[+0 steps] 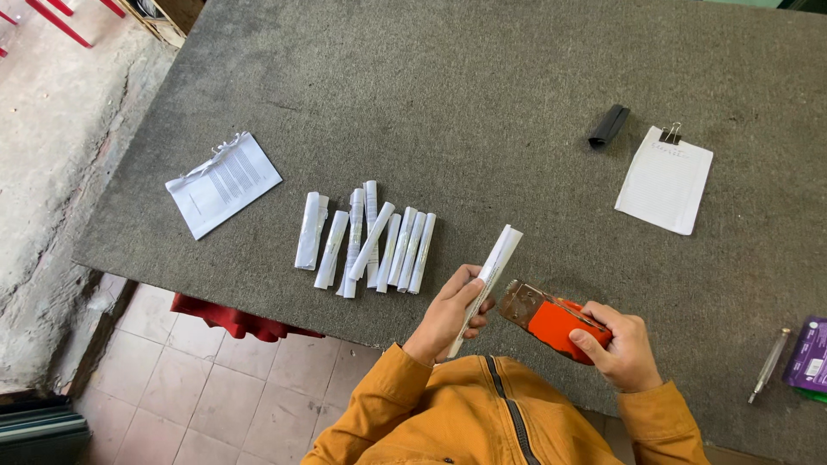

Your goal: The person rolls sheets of paper into cylinders and secures them using a tape dispenser. The person also folds other sheets of paper into rectangular packets by hand on a workbench.

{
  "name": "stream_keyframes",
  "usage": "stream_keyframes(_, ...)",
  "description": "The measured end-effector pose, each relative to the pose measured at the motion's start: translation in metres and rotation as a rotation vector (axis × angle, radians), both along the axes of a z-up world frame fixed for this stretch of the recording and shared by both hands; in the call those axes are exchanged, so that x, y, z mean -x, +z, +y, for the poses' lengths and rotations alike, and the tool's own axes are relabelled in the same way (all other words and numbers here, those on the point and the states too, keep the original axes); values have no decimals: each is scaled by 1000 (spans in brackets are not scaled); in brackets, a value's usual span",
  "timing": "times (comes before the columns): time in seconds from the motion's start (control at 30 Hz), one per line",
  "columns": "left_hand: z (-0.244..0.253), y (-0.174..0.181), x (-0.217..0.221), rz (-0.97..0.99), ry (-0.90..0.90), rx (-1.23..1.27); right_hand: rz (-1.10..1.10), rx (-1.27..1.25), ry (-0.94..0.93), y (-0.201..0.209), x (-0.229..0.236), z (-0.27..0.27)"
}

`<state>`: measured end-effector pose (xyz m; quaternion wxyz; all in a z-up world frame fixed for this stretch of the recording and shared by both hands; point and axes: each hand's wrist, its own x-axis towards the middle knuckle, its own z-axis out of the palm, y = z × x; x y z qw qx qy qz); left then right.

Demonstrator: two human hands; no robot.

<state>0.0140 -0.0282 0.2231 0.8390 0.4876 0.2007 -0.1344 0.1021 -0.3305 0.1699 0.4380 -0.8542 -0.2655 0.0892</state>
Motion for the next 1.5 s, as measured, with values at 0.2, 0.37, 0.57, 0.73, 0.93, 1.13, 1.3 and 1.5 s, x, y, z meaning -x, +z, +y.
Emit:
stream_keyframes(0.2,-3,9,1,14,-77,-182,55,54,13,-8,-4,1)
stream_keyframes(0.37,-3,-44,-2,-61,-102,-498,-1,167,29,-12,-3,5)
stream_keyframes(0.57,-13,-55,-4,89,51,-545,56,203,17,-15,4,16)
stream_keyframes(0.73,-13,-45,-2,39,36,-544,110,143,12,-11,6,20)
stream_keyframes(0.93,2,-58,3,-87,-30,-256,121,125,29,-8,6,18)
stream_keyframes(1.13,3,-62,5,107,9,-153,151,164,74,-11,12,22)
stream_keyframes(1.3,2,-65,8,150,82,-54,339,48,74,12,17,22)
stream_keyframes(1.5,1,-66,2,150,60,-84,248,177,55,24,19,22)
